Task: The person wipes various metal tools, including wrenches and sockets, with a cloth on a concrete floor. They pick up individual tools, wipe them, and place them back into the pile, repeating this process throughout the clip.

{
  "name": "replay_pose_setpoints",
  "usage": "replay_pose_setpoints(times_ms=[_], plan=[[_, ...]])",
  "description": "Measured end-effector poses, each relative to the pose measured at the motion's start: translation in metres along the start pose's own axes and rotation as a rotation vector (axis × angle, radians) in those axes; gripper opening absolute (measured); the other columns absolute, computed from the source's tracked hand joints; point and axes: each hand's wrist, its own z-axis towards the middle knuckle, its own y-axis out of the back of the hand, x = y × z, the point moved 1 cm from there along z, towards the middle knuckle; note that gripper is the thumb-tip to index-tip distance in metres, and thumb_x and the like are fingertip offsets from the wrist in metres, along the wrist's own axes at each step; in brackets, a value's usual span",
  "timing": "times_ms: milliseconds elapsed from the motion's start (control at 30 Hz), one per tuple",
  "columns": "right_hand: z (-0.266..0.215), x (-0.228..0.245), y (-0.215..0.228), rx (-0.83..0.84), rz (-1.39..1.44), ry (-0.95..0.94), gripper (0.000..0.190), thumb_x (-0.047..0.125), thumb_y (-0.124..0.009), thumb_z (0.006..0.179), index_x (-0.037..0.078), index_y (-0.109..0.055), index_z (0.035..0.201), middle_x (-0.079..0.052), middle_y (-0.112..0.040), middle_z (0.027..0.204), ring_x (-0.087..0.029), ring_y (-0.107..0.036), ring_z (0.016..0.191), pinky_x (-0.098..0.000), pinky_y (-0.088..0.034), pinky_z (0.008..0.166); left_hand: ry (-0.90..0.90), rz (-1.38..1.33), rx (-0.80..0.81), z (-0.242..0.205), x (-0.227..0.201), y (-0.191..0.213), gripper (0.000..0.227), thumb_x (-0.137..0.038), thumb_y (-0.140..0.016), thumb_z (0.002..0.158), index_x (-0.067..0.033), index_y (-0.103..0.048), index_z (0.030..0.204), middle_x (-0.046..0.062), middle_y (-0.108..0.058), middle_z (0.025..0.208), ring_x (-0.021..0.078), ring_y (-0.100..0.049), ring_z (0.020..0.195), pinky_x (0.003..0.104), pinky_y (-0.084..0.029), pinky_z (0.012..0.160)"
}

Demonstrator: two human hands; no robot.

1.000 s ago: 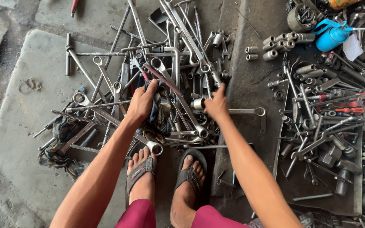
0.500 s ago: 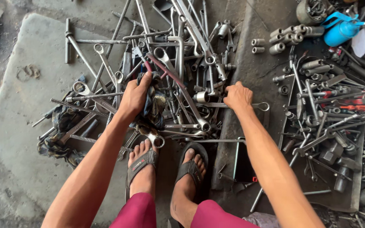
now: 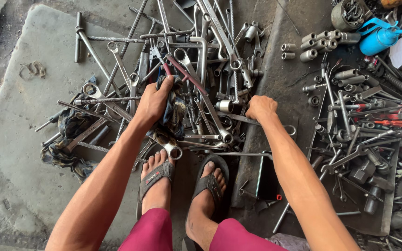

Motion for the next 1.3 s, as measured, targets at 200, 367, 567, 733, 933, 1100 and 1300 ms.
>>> replay_pose_setpoints(times_ms=[200,367,567,733,933,1100,1300], plan=[[0.0,0.014,-0.008,0.145,-0.007,-0.021,0.028,0.032,-0.084,0.077,0.014,-0.084,0.098,-0.007,-0.081,0.103,-0.026,-0.075,0.104,-0.0423,-0.056,0.093,0.01,0.064,-0.016,0.002,0.004,-0.001,0.072,-0.064,-0.047,0.1,0.0023,-0.059,0.073,0.009,-0.058,0.062,0.0202,-0.052,0.061,0.044,-0.044,0.062],[-0.003,0.016,-0.019,0.038,0.048,-0.022,0.027,0.022,-0.083,0.077,0.007,-0.082,0.099,-0.016,-0.077,0.106,-0.032,-0.073,0.106,-0.0434,-0.058,0.09,-0.001,0.041,-0.01,0.003,0.004,-0.004,0.07,-0.065,-0.048,0.098,-0.0006,-0.06,0.071,0.008,-0.059,0.062,0.0184,-0.054,0.06,0.042,-0.044,0.062],[-0.02,0.0,0.001,-0.224,0.508,-0.018,0.022,0.018,-0.07,0.095,0.006,-0.073,0.113,-0.012,-0.077,0.096,-0.023,-0.074,0.081,-0.0398,-0.058,0.077,0.024,0.01,0.018,0.001,0.001,-0.007,0.07,-0.063,-0.048,0.1,0.0009,-0.06,0.073,0.006,-0.052,0.061,0.0173,-0.047,0.058,0.042,-0.04,0.059],[-0.036,-0.011,0.021,-0.428,1.58,0.395,0.029,0.01,-0.068,0.094,0.007,-0.065,0.123,-0.008,-0.073,0.091,-0.008,-0.065,0.062,-0.023,-0.052,0.051,-0.025,-0.093,0.012,-0.002,-0.006,-0.012,0.06,-0.057,-0.051,0.098,-0.0018,-0.064,0.078,0.0,-0.054,0.062,0.0122,-0.048,0.059,0.037,-0.041,0.058],[-0.093,0.02,-0.021,-0.345,0.918,0.356,0.031,0.012,-0.073,0.086,0.007,-0.073,0.117,-0.01,-0.077,0.103,-0.021,-0.075,0.088,-0.0344,-0.06,0.077,0.003,-0.096,0.031,-0.001,-0.004,-0.01,0.062,-0.056,-0.052,0.1,0.0006,-0.066,0.081,0.0,-0.053,0.064,0.0126,-0.046,0.06,0.037,-0.039,0.058],[-0.145,0.06,-0.066,-0.249,0.351,0.404,0.072,0.023,-0.09,0.062,0.013,-0.061,0.128,-0.021,-0.049,0.134,-0.043,-0.068,0.096,-0.049,-0.056,0.085,-0.053,-0.05,0.016,-0.003,-0.001,-0.01,0.064,-0.059,-0.05,0.1,0.0016,-0.067,0.085,0.004,-0.06,0.067,0.0144,-0.054,0.066,0.038,-0.045,0.066],[-0.117,0.051,-0.061,-0.445,0.229,0.686,0.04,0.03,-0.089,0.069,0.016,-0.068,0.1,-0.015,-0.057,0.119,-0.039,-0.072,0.078,-0.0506,-0.059,0.068,-0.084,-0.016,0.022,-0.009,-0.001,-0.014,0.065,-0.059,-0.048,0.1,0.002,-0.067,0.087,0.007,-0.064,0.069,0.0171,-0.057,0.068,0.039,-0.047,0.069]])
